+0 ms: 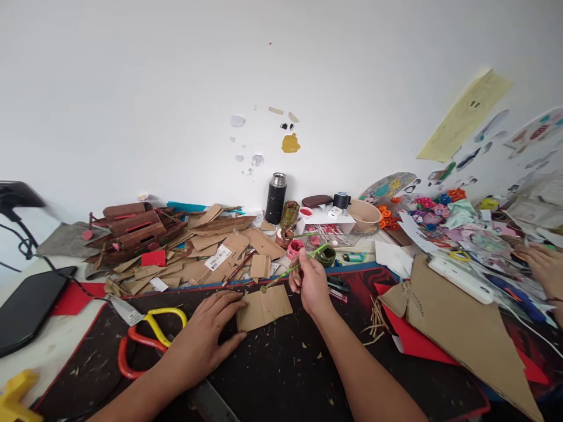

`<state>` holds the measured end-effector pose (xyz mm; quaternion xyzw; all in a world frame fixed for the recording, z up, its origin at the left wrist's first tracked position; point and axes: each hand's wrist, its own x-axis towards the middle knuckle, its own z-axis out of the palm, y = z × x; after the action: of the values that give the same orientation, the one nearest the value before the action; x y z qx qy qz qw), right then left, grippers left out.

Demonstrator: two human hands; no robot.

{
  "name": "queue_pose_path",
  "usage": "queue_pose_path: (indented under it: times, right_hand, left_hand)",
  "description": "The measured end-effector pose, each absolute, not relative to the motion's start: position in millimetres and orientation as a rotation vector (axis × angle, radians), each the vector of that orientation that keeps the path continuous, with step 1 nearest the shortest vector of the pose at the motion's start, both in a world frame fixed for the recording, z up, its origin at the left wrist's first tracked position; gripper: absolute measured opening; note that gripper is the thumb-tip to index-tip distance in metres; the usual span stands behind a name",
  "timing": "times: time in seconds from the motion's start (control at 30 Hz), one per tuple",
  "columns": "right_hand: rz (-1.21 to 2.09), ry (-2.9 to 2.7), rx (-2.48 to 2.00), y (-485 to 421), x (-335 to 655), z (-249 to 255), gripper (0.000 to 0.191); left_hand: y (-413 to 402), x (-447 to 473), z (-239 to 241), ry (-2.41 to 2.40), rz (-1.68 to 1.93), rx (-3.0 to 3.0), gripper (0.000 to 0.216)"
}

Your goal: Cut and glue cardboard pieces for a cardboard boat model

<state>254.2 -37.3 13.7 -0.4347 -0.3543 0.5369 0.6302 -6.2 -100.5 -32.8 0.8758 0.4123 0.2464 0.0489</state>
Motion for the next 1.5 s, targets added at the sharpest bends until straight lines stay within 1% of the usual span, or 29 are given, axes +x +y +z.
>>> queue_pose_path:
  times: [0.17, 0.47, 0.67, 0.87, 1.1, 1.23, 1.33, 1.5]
  right_hand:
    - [1.292, -0.848, -1.018, -40, 249, 12, 0.070]
    - [1.174, -0.817, -1.008, -37, 257, 15, 0.068]
    - [1.251, -0.910, -1.035, -40, 252, 9, 0.068]
    - [1.147, -0.805, -1.026, -34, 263, 16, 0.071]
    - [1.240, -0.934, -1.035, -41, 255, 12, 0.070]
    - [1.196, -0.909, -1.035, -41, 256, 14, 0.068]
    - [1.143, -0.840, -1.038, -37, 261, 15, 0.068]
    - [1.131, -0.807, -1.024, -37, 264, 14, 0.070]
  left_hand:
    - [-100, -5, -33, 1.264, 0.744, 2.658, 0.042]
    - [-99, -7, -39, 1.258, 0.777, 2.676, 0.043]
    - [-98, -8, -40, 1.253, 0.755, 2.666, 0.044]
    - [-97, -8, -37, 1.245, 0.733, 2.657, 0.045]
    - [-97, -8, -36, 1.256, 0.727, 2.625, 0.046]
    - [-97, -9, -36, 1.282, 0.789, 2.569, 0.045]
    - [-97, -9, -35, 1.294, 0.791, 2.555, 0.048]
    - [-97, -7, -34, 1.320, 0.800, 2.571, 0.062]
